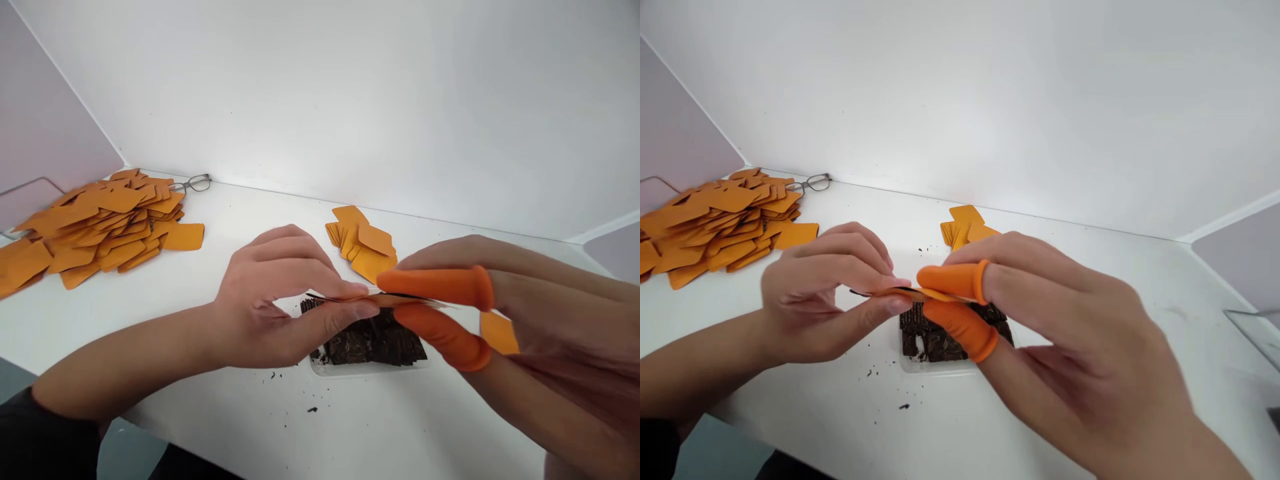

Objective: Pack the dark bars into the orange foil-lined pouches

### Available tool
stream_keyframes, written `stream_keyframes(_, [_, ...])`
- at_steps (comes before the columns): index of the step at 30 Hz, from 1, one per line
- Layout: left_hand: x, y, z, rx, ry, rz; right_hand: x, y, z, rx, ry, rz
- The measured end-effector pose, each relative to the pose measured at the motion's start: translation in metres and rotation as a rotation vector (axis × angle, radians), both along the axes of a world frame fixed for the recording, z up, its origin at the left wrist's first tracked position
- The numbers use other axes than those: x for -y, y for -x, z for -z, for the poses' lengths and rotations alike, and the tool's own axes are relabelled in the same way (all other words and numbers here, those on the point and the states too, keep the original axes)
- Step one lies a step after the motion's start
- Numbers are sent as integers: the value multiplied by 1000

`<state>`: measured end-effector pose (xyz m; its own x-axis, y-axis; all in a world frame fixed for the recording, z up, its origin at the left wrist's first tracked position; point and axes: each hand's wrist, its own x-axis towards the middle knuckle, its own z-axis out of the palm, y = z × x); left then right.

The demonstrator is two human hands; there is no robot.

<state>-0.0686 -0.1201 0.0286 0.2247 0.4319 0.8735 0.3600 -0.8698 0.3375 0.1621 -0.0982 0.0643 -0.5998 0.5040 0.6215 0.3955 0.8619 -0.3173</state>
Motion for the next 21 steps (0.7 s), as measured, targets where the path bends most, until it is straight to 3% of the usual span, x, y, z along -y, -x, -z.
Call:
stream_keyframes(3, [3,4,-8,-76,-26,-9,-2,1,0,-8,-24,-52])
stream_keyframes(7, [2,2,-6,-44,-18,-54,-3,1,-1,26,6,-83])
stream_keyframes(12, [-2,0,-1,0,65,14,2,1,-1,-35,-26,51])
stream_keyframes(21, [1,1,0,8,70,-96,-4,1,-10,202,69,-13])
